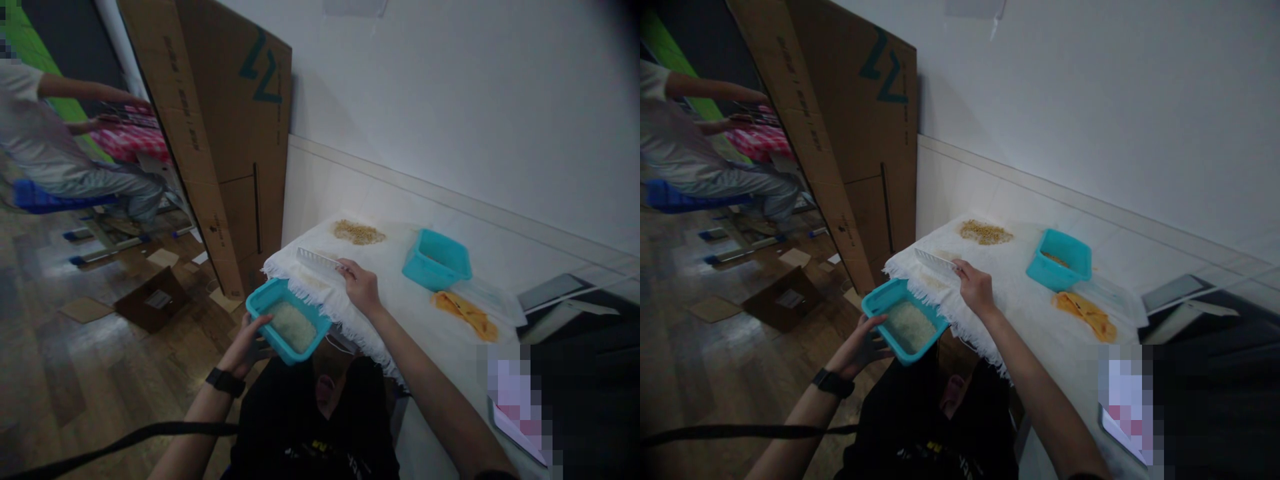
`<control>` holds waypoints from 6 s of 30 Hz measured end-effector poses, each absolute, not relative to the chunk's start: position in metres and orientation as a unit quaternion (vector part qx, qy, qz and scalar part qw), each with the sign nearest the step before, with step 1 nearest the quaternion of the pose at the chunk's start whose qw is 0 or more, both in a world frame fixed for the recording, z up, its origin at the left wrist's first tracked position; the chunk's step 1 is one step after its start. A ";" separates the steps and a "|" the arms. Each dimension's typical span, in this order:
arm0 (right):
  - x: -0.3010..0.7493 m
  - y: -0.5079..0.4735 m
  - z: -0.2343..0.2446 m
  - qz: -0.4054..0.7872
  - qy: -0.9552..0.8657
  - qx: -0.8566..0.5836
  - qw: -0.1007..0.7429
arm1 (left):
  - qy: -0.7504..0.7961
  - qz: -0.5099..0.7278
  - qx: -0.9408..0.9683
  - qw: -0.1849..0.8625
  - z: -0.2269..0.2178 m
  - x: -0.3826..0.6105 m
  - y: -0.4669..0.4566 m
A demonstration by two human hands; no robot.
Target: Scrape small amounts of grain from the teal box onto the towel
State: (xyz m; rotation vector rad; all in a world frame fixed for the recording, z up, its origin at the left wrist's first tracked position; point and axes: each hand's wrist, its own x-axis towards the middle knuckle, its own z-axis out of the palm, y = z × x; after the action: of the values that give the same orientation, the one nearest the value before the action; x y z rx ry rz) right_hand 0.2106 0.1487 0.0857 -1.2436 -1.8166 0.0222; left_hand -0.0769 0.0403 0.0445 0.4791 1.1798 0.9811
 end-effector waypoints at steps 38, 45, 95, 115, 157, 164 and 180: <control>0.201 0.072 0.080 -0.002 -0.805 -0.388 0.448 | 0.535 0.429 0.228 0.691 0.045 -0.079 0.042; 0.214 0.064 0.086 -0.092 -0.745 -0.484 0.450 | 0.535 0.432 0.225 0.690 0.046 -0.077 0.041; 0.205 0.182 0.127 0.025 -0.778 -0.569 0.266 | 0.530 0.422 0.221 0.702 0.043 -0.077 0.037; 0.196 0.151 0.127 -0.013 -0.829 -0.522 0.201 | 0.527 0.430 0.216 0.700 0.046 -0.077 0.038; 0.185 0.110 0.109 0.014 -0.853 -0.460 0.246 | 0.537 0.434 0.219 0.689 0.040 -0.081 0.046; 0.200 0.103 0.114 0.039 -0.843 -0.459 0.278 | 0.531 0.437 0.222 0.691 0.039 -0.082 0.045; 0.207 0.096 0.112 0.001 -0.827 -0.495 0.265 | 0.535 0.430 0.220 0.693 0.041 -0.078 0.044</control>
State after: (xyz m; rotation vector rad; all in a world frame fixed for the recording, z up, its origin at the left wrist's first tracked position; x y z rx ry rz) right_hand 0.2069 0.0961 0.1120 -1.3384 -2.2359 0.0026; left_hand -0.0779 0.0438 0.0405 0.4919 1.1957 0.9612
